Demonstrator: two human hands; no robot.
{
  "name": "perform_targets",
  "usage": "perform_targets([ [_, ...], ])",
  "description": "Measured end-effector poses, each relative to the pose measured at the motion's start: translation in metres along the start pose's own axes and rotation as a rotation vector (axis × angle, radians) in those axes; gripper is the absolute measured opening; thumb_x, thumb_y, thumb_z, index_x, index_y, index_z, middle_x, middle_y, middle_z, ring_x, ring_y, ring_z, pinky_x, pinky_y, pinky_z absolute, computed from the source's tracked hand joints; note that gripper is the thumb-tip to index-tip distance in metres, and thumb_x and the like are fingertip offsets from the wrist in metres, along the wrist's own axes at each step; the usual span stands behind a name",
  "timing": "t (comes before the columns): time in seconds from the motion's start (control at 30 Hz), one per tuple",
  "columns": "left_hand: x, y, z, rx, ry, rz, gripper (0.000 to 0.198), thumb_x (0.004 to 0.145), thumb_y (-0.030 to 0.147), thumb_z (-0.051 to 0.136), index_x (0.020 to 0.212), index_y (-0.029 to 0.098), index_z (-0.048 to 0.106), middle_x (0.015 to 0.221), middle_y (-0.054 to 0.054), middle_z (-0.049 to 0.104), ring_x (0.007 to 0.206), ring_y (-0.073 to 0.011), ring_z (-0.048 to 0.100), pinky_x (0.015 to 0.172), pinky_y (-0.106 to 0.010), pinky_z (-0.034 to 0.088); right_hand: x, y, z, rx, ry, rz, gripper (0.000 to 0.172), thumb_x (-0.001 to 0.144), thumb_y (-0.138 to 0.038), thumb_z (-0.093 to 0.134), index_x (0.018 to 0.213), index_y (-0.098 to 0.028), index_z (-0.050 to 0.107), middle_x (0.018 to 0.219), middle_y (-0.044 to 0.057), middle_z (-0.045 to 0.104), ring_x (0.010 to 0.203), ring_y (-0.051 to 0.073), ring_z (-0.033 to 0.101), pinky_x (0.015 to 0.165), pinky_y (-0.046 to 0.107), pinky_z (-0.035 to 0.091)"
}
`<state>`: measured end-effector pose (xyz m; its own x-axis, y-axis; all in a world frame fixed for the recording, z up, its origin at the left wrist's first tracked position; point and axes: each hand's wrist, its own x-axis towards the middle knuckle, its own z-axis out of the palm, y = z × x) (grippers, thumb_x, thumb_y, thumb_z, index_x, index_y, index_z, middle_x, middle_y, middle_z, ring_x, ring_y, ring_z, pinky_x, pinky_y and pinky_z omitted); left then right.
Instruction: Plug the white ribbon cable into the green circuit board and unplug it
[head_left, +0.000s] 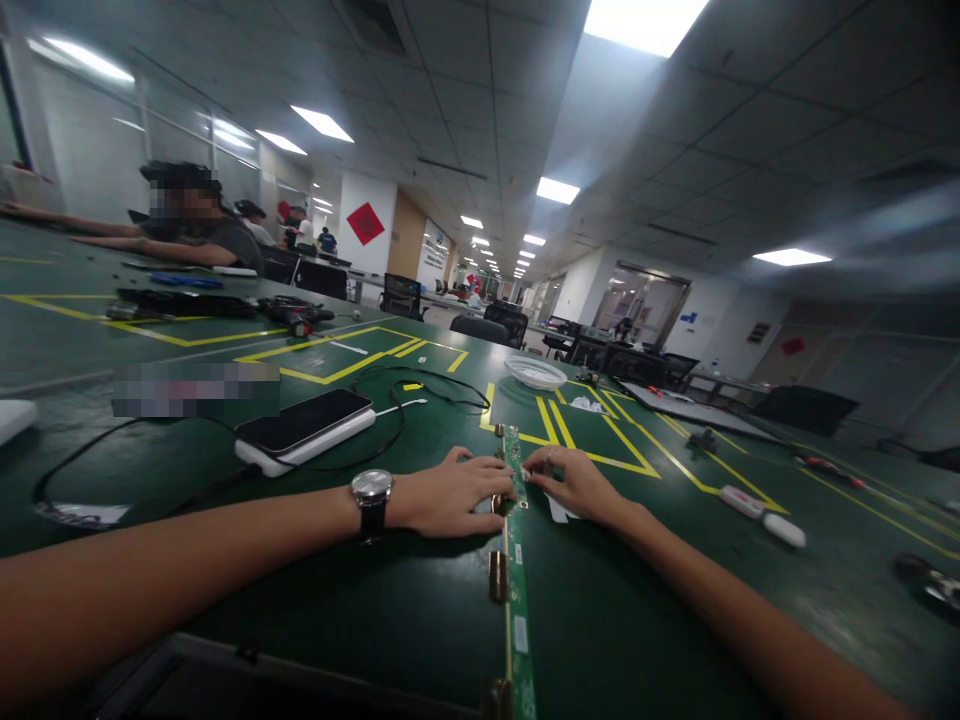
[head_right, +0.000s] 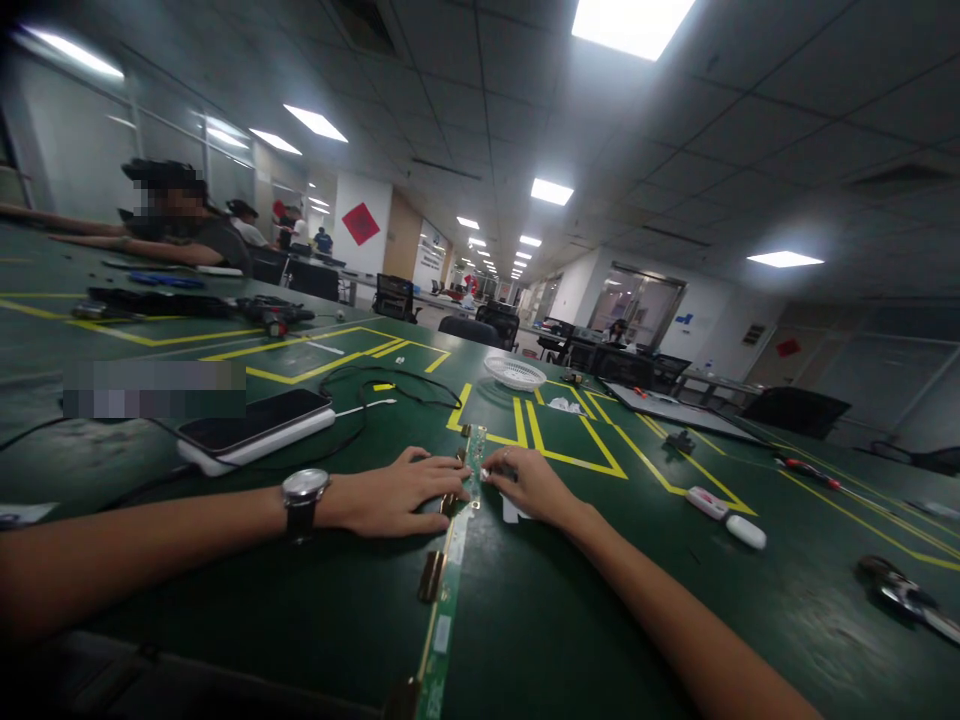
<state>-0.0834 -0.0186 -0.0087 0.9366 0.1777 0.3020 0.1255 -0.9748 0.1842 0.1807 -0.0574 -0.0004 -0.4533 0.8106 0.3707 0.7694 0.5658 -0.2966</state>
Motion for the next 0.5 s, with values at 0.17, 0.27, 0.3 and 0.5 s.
perform_targets([
  [0.17, 0.000, 0.000, 0.002, 0.052, 0.045, 0.001, 0.034, 0.098, 0.046, 0.050, 0.126, 0.029, 0.056, 0.134, -0.004, 0.056, 0.121, -0.0283, 0.047, 0.095, -0.041, 0.033, 0.008, -0.006, -0.002, 0.021, -0.065, -0.130, 0.032, 0.093, -0.013, 0.047, 0.115, -0.022, 0.068, 0.121, 0.007, 0.067, 0.115, 0.019, 0.060, 0.101, 0.037, 0.046],
  [0.27, -0.001, 0.001, 0.001, 0.074, 0.123, -0.005, 0.030, 0.098, 0.042, 0.050, 0.124, 0.028, 0.057, 0.138, -0.004, 0.053, 0.122, -0.0261, 0.047, 0.095, -0.038, 0.033, 0.008, -0.005, -0.003, -0.033, -0.191, -0.180, 0.048, 0.087, -0.004, 0.042, 0.124, -0.023, 0.065, 0.130, 0.006, 0.064, 0.121, 0.018, 0.057, 0.107, 0.036, 0.043],
  [0.3, -0.001, 0.001, 0.000, 0.088, 0.160, -0.008, 0.028, 0.099, 0.040, 0.050, 0.123, 0.027, 0.057, 0.139, -0.004, 0.052, 0.123, -0.0254, 0.046, 0.096, -0.038, 0.033, 0.007, -0.004, -0.005, -0.072, -0.209, -0.174, 0.050, 0.086, -0.003, 0.041, 0.126, -0.022, 0.064, 0.131, 0.006, 0.063, 0.121, 0.018, 0.057, 0.107, 0.036, 0.043],
  [0.5, -0.007, -0.016, -0.006, 0.210, 0.273, -0.024, 0.021, 0.099, 0.033, 0.051, 0.117, 0.024, 0.057, 0.132, -0.005, 0.056, 0.122, -0.0228, 0.047, 0.098, -0.037, 0.032, -0.013, 0.012, -0.027, -0.467, -0.214, 0.116, 0.039, 0.094, -0.017, 0.040, 0.125, -0.018, 0.064, 0.126, 0.011, 0.064, 0.116, 0.023, 0.058, 0.103, 0.039, 0.042],
])
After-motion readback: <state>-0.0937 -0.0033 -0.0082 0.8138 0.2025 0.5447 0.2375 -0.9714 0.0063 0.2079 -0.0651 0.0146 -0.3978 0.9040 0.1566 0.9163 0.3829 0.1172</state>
